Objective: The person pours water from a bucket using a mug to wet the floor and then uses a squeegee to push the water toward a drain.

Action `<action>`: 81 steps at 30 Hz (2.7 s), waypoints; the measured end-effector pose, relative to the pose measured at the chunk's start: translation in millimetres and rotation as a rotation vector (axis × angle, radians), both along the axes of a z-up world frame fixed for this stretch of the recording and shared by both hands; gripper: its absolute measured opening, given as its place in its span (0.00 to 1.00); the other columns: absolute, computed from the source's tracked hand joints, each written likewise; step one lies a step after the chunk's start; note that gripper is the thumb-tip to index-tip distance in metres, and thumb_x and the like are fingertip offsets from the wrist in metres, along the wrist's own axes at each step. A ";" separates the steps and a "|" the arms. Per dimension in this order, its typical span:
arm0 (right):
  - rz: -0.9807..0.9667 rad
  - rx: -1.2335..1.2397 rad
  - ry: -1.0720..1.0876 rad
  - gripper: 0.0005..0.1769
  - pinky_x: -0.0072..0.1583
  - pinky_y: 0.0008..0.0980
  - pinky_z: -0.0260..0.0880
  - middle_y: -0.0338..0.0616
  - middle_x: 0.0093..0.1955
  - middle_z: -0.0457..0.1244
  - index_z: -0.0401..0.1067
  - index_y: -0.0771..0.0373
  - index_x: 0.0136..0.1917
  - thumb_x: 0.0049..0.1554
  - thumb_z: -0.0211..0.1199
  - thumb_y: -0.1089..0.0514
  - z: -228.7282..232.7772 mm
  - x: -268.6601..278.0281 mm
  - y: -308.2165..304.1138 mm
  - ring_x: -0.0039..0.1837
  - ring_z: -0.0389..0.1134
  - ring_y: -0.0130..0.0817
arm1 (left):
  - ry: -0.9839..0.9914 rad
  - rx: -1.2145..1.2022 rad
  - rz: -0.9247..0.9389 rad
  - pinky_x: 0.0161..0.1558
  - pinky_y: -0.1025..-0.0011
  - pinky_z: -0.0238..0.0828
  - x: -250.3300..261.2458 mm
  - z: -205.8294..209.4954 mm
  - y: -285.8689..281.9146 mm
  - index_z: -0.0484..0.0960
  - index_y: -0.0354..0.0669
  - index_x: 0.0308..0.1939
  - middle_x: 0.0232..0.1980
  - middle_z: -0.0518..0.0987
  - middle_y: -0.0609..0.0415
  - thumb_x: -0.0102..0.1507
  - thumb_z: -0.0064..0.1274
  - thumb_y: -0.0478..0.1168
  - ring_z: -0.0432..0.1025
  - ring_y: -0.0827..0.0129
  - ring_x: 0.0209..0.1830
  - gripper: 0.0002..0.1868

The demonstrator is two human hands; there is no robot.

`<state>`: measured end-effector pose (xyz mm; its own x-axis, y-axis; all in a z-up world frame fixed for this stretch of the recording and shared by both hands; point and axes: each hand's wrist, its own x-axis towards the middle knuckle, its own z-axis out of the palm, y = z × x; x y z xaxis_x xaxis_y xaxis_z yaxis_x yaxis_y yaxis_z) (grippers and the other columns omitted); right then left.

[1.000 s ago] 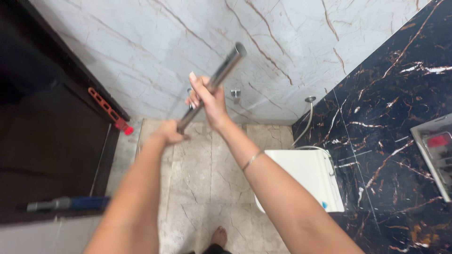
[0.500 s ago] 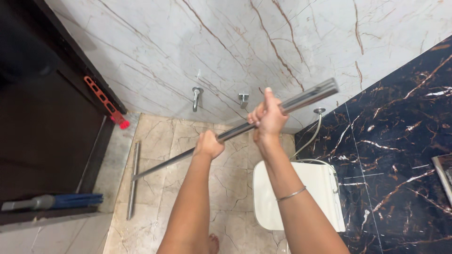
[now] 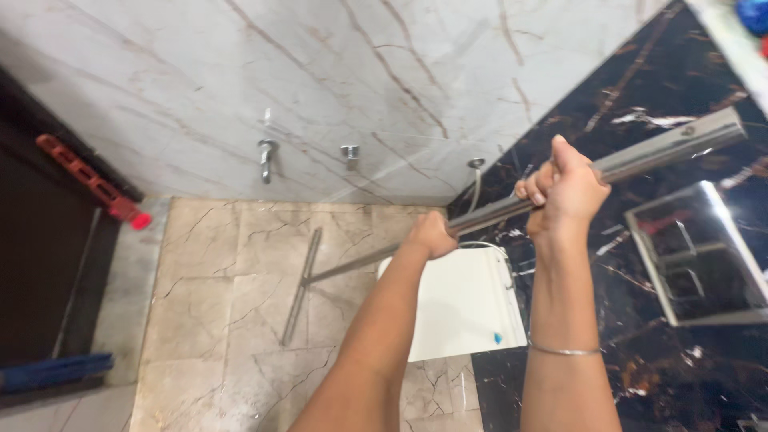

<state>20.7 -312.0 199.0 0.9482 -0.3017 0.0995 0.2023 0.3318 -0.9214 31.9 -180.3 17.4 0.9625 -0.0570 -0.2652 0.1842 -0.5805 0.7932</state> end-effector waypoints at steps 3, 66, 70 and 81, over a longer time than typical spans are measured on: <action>-0.117 -0.019 0.034 0.25 0.30 0.38 0.56 0.35 0.20 0.45 0.52 0.56 0.28 0.63 0.58 0.59 -0.1 -24.9 -37.5 0.21 0.45 0.28 | -0.005 -0.054 -0.096 0.61 0.53 0.71 -11.0 -8.9 -48.5 0.87 0.38 0.46 0.52 0.81 0.31 0.57 0.53 0.45 0.74 0.39 0.56 0.19; -0.575 0.086 0.011 0.29 0.45 0.42 0.65 0.37 0.20 0.47 0.54 0.55 0.23 0.64 0.57 0.57 -125.1 -551.8 -74.2 0.27 0.51 0.33 | -0.013 0.185 -0.623 0.76 0.38 0.43 -443.2 -106.7 -134.6 0.85 0.55 0.51 0.51 0.84 0.48 0.58 0.59 0.37 0.73 0.53 0.62 0.17; -0.631 0.056 0.073 0.29 0.46 0.43 0.65 0.36 0.21 0.47 0.52 0.53 0.23 0.63 0.58 0.59 -103.2 -627.1 -137.5 0.27 0.50 0.32 | 0.028 0.180 -0.694 0.73 0.34 0.42 -520.2 -96.2 -207.4 0.85 0.49 0.52 0.57 0.80 0.44 0.58 0.63 0.42 0.69 0.49 0.66 0.18; -0.895 0.047 0.193 0.28 0.47 0.43 0.64 0.34 0.22 0.44 0.50 0.51 0.25 0.64 0.57 0.58 -74.4 -808.5 -228.3 0.28 0.49 0.31 | 0.156 0.182 -1.051 0.73 0.34 0.45 -696.4 -56.7 -313.6 0.85 0.43 0.52 0.59 0.80 0.42 0.60 0.59 0.41 0.71 0.49 0.65 0.17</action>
